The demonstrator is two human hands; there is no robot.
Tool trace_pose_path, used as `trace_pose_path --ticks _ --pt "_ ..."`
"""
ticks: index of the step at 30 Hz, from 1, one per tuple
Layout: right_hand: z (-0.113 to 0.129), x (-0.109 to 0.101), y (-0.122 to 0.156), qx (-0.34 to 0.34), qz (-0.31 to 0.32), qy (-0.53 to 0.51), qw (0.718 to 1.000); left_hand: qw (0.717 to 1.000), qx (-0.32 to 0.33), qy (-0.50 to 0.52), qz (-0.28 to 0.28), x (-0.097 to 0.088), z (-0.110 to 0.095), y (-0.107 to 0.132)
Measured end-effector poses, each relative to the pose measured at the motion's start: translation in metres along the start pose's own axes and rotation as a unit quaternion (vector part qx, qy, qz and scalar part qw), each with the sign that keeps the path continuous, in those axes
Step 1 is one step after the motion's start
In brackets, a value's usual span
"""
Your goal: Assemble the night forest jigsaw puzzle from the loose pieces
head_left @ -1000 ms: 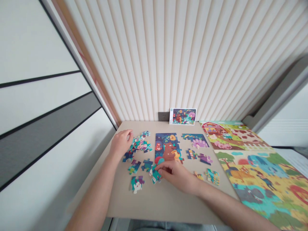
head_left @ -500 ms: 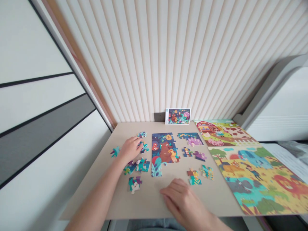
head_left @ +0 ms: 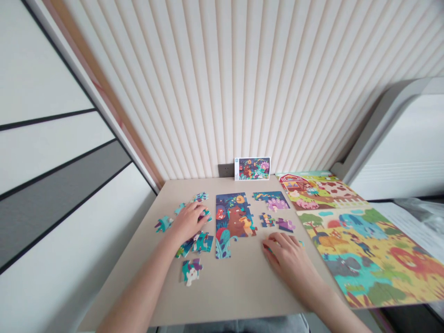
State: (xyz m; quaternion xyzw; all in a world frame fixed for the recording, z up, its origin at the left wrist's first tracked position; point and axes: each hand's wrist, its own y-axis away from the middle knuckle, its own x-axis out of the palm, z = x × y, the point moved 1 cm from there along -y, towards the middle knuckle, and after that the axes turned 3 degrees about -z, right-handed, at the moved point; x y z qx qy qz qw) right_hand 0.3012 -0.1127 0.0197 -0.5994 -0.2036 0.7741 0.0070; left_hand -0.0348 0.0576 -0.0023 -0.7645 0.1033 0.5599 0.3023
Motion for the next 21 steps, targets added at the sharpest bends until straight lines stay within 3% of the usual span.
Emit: trace_pose_path --ticks 6,9,12,17,21 --pt "-0.051 -0.018 -0.077 -0.017 0.052 -0.103 0.993 1.000 -0.026 0.005 -0.011 0.002 0.002 0.000" --pt "-0.078 -0.014 -0.099 0.033 -0.015 -0.128 0.991 0.999 -0.036 0.011 -0.011 0.002 0.003 -0.001" --pt "-0.103 -0.011 -0.093 0.089 -0.038 -0.151 0.984 0.999 -0.037 0.013 -0.007 0.002 0.003 -0.001" --pt "-0.136 -0.019 -0.064 0.124 0.057 -0.182 0.974 0.999 -0.036 -0.004 0.001 0.003 0.000 0.000" --pt "-0.143 -0.020 -0.056 0.122 0.121 -0.178 0.969 0.999 -0.033 -0.012 0.002 0.003 -0.002 0.001"
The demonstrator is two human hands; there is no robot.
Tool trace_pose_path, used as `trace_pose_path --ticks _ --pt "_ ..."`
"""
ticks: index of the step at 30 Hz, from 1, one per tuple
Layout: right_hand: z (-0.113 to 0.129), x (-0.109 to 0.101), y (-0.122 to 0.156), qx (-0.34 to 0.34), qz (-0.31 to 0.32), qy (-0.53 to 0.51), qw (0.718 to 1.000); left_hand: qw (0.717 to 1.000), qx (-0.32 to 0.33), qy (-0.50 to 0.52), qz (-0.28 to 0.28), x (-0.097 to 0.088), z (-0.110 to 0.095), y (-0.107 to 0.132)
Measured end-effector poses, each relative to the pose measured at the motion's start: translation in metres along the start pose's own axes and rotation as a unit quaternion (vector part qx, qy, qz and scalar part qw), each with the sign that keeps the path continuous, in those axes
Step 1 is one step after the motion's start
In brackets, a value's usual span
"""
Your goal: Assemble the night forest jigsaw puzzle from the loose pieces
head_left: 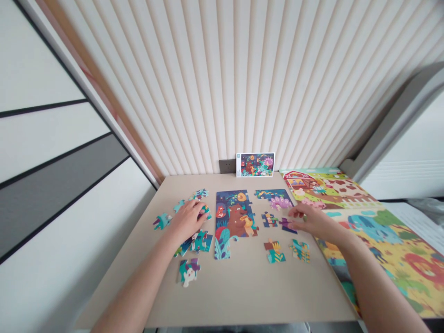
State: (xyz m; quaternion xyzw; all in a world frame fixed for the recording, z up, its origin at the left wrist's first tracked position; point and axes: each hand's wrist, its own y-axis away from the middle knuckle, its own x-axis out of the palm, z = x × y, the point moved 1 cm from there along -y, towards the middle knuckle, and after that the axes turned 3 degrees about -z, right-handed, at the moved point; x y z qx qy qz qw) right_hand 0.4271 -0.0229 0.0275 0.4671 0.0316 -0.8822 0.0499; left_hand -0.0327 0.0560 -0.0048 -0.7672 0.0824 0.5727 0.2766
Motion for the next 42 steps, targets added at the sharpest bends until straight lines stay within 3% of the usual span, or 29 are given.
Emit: trace_pose_path --ticks 8,13,16,18,21,24,34,39,42 --pt "0.012 0.009 0.002 -0.003 0.014 0.030 0.999 1.000 0.009 0.012 -0.005 -0.001 -0.001 0.000" --pt "0.031 0.010 0.001 -0.030 -0.021 -0.025 0.999 1.000 0.009 0.011 -0.002 -0.001 -0.001 -0.001" --pt "0.048 0.022 -0.001 -0.036 -0.055 -0.103 0.993 1.000 0.008 0.012 0.000 -0.002 -0.001 -0.001" --pt "0.058 0.034 -0.002 -0.027 -0.045 -0.227 0.973 1.000 0.007 0.013 0.000 -0.002 -0.002 -0.001" --pt "0.067 0.050 -0.003 -0.005 -0.018 -0.394 0.919 1.000 0.005 0.017 -0.004 -0.003 -0.002 -0.001" --pt "0.070 0.055 -0.002 0.002 -0.009 -0.443 0.896 1.000 0.005 0.018 -0.005 -0.003 -0.002 -0.001" --pt "0.070 0.052 -0.002 0.022 0.001 -0.427 0.904 1.000 -0.013 -0.009 0.000 -0.002 -0.001 -0.002" --pt "0.051 0.047 -0.007 0.033 -0.046 -0.368 0.928 0.998 -0.040 -0.039 0.000 -0.007 0.001 -0.002" --pt "0.034 0.035 -0.008 0.049 -0.037 -0.315 0.947 0.997 -0.054 -0.054 0.004 -0.012 0.005 -0.002"
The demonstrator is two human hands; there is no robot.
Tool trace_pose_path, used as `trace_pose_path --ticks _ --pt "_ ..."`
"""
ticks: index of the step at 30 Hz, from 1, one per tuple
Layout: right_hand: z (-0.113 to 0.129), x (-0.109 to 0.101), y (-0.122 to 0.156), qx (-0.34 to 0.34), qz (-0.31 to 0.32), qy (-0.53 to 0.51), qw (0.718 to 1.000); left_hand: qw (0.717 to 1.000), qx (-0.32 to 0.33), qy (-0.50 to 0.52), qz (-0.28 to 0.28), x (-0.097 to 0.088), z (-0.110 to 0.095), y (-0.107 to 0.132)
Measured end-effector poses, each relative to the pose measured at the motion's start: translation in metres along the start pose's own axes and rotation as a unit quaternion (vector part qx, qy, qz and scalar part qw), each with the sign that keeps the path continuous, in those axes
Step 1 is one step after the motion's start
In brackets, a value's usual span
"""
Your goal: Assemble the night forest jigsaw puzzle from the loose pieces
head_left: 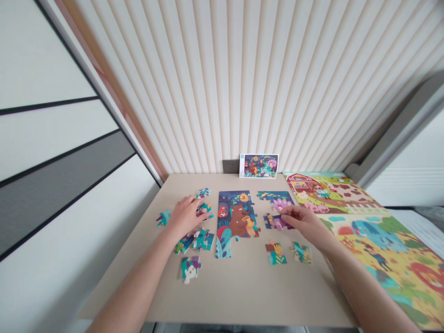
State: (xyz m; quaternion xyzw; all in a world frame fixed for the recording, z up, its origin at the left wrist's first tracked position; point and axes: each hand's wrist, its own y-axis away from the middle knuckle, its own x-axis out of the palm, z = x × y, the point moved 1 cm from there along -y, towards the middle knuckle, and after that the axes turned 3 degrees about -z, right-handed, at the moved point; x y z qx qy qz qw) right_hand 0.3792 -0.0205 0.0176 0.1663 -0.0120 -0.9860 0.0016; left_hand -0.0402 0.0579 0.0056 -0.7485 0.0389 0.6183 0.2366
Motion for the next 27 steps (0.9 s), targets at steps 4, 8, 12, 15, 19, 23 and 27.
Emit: trace_pose_path --ticks 4,8,12,15,19,23,27 --pt "-0.005 -0.017 -0.001 0.001 0.032 0.089 0.996 1.000 0.001 -0.006 0.026 -0.002 0.005 0.001" --pt "-0.002 -0.016 0.001 -0.021 0.055 0.198 0.978 0.999 0.020 0.005 0.027 -0.002 0.003 0.003" --pt "-0.004 -0.016 0.001 -0.064 0.021 0.265 0.962 1.000 0.018 0.019 -0.001 0.001 0.004 -0.001" --pt "-0.008 -0.016 -0.002 -0.099 -0.039 0.288 0.952 0.998 -0.019 0.005 -0.055 0.009 0.011 -0.015" --pt "-0.006 -0.011 -0.002 -0.104 -0.086 0.292 0.947 0.997 -0.041 0.004 -0.069 0.026 0.021 -0.034" --pt "0.002 -0.003 0.000 -0.108 -0.110 0.285 0.946 0.997 -0.029 0.017 -0.069 0.037 0.026 -0.041" --pt "0.006 0.002 0.003 -0.119 -0.106 0.276 0.948 0.996 -0.009 0.022 -0.091 0.033 0.023 -0.039"
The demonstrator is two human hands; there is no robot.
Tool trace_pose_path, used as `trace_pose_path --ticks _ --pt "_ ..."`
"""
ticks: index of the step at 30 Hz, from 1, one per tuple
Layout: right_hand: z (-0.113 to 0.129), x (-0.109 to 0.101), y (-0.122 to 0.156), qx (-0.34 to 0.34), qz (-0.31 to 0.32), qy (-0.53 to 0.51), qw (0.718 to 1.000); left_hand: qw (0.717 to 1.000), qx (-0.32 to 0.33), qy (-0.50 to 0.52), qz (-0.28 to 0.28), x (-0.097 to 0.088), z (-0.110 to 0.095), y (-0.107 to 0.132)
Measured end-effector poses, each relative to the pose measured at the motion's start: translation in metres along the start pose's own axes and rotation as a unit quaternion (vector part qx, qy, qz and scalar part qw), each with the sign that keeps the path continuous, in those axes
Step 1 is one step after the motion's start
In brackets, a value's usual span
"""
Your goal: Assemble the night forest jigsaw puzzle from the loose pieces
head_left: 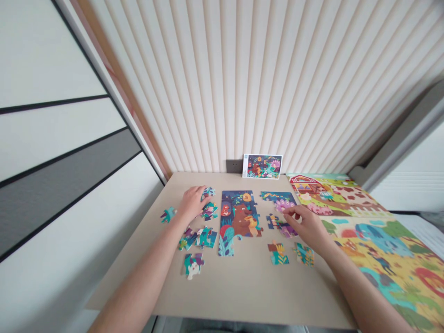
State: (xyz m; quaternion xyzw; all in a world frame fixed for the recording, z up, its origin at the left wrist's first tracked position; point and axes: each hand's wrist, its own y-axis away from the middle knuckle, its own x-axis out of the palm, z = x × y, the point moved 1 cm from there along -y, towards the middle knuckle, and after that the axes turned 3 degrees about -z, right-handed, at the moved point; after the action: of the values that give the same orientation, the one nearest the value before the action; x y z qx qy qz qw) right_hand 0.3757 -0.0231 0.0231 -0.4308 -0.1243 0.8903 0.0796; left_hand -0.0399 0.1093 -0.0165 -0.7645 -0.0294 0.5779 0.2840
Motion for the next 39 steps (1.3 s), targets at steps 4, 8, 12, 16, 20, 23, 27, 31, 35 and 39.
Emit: trace_pose_path --ticks 4,8,12,16,20,23,27,31,35,39 --pt "0.000 0.001 0.001 -0.002 0.024 -0.019 1.000 0.999 0.025 0.009 -0.029 -0.014 -0.013 0.003" --pt "0.000 0.004 0.003 0.000 0.038 -0.021 0.999 0.992 0.077 0.070 -0.075 -0.034 -0.032 0.010" --pt "0.001 0.007 0.003 0.002 0.050 -0.022 0.999 0.968 0.174 0.183 -0.014 -0.056 -0.057 0.024" --pt "0.003 0.010 0.004 -0.001 0.056 -0.025 0.998 0.913 0.305 0.248 0.112 -0.064 -0.090 0.038" --pt "0.003 0.013 0.003 -0.004 0.067 -0.027 0.997 0.879 0.371 0.255 0.156 -0.056 -0.116 0.048" --pt "0.004 0.013 0.003 -0.007 0.066 -0.020 0.998 0.883 0.375 0.234 0.159 -0.056 -0.120 0.049" --pt "0.017 0.010 0.007 -0.059 0.077 -0.046 0.994 0.922 0.309 0.179 0.146 -0.063 -0.104 0.043" --pt "0.044 0.015 0.019 -0.177 0.149 -0.077 0.970 0.959 0.232 0.121 0.112 -0.059 -0.083 0.038" --pt "0.068 0.029 0.035 -0.252 0.199 -0.030 0.947 0.962 0.213 0.116 0.124 -0.048 -0.074 0.037" --pt "0.081 0.039 0.045 -0.265 0.199 0.028 0.943 0.962 0.209 0.105 0.140 -0.045 -0.074 0.038"
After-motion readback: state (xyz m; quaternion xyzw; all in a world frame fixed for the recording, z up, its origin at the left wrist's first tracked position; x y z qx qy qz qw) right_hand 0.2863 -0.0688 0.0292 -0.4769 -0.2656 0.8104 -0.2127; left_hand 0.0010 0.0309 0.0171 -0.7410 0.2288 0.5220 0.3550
